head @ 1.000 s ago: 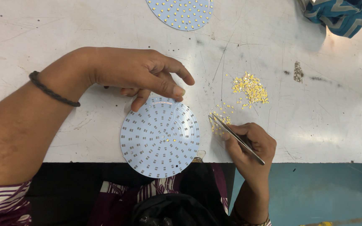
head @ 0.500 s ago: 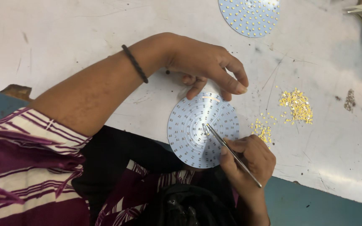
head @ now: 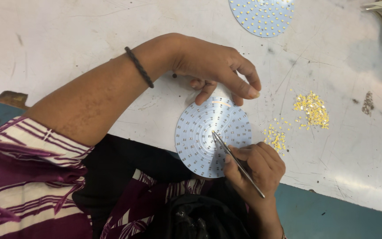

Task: The person uses tweezers to pick up small yellow LED chips from a pile on the table and places them into designated spots on a circular LED board. The person continues this repetitive placement process throughout the clip.

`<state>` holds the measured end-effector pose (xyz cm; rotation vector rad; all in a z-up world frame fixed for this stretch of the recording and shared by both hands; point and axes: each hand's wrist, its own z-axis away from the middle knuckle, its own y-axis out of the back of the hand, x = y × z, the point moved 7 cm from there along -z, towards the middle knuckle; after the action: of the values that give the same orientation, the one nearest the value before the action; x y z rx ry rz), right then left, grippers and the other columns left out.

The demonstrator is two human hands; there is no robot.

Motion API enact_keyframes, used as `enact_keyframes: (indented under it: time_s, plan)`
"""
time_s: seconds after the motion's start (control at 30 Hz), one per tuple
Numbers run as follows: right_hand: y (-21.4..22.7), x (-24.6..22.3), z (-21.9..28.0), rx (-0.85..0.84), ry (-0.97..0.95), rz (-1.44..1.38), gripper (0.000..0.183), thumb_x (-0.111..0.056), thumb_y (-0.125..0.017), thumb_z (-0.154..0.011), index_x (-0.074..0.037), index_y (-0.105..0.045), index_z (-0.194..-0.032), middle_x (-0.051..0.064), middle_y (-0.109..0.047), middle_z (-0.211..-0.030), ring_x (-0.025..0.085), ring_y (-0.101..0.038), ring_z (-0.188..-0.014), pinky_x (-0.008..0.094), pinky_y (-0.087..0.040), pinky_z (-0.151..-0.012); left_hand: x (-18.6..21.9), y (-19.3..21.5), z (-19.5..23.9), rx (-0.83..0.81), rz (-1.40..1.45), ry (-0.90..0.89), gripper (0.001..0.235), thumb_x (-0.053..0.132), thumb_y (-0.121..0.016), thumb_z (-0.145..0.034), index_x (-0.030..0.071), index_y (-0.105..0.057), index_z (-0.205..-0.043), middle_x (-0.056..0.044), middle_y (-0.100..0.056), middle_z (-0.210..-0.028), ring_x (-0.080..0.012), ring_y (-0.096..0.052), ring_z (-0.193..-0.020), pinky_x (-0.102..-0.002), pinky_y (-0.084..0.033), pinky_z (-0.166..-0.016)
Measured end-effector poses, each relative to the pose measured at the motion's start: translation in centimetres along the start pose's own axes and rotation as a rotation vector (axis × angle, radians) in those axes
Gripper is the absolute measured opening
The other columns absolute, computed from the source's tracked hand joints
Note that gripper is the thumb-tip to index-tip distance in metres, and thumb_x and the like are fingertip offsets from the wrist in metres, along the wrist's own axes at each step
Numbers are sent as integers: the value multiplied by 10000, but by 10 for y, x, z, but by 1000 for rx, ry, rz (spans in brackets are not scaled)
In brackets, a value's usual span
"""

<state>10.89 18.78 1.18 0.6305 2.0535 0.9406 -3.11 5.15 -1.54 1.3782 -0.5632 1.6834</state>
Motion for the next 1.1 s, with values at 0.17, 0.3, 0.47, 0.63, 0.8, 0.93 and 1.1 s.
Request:
enact_keyframes:
  time_s: [0.17,0.3,0.47,0.63,0.8,0.93,1.1]
  plan:
    - [21,15,12,91,-102,-61,145,-120,-774,-798,-27,-664,-815,66,-614,-696,156,-561,-605,284,-414,-567,2,1,-1,-39,-66,48,795,535,-635,-716,122,-540,-1389,-142,-787,-1091,-156,-662,-388,-218,-379,-291]
    - [52,74,32,288,-548,-26,80,-30,-711,-861,36,-702,-905,23,-549,-637,51,-434,-552,220,-319,-517,0,0,-3,-69,-43,37,782,516,-646,-721,116,-532,-1384,-154,-783,-1122,-165,-705,-394,-236,-388,-296]
    - [55,95,44,317,-616,-134,59,-3,-689,-857,48,-698,-885,-7,-598,-654,0,-465,-573,174,-334,-520,-3,1,-6,-67,-18,70,842,560,-647,-701,125,-534,-1413,-156,-790,-1081,-171,-684,-359,-242,-386,-271]
    - [56,90,42,316,-563,-80,48,3,-707,-841,46,-693,-857,-1,-621,-677,5,-493,-572,178,-363,-519,-3,1,-7,-62,18,82,863,612,-664,-698,123,-546,-1399,-171,-784,-1063,-170,-679,-331,-236,-382,-249]
    - [56,90,38,297,-544,3,45,7,-711,-804,40,-700,-832,13,-603,-648,20,-481,-524,194,-347,-490,-1,0,-7,-71,26,76,851,599,-664,-697,118,-539,-1388,-171,-788,-1103,-161,-671,-326,-225,-378,-238]
    - [57,89,39,310,-516,-2,50,-11,-716,-824,31,-696,-841,11,-627,-684,13,-504,-556,191,-370,-507,-2,0,-7,-51,19,93,841,583,-668,-691,119,-546,-1382,-164,-781,-1106,-173,-671,-320,-230,-371,-228]
    - [55,91,39,286,-558,-1,71,-21,-725,-827,35,-683,-814,15,-635,-653,36,-471,-514,205,-345,-486,-1,0,-7,-54,9,94,828,570,-664,-701,118,-548,-1386,-165,-784,-1100,-174,-674,-326,-230,-380,-237]
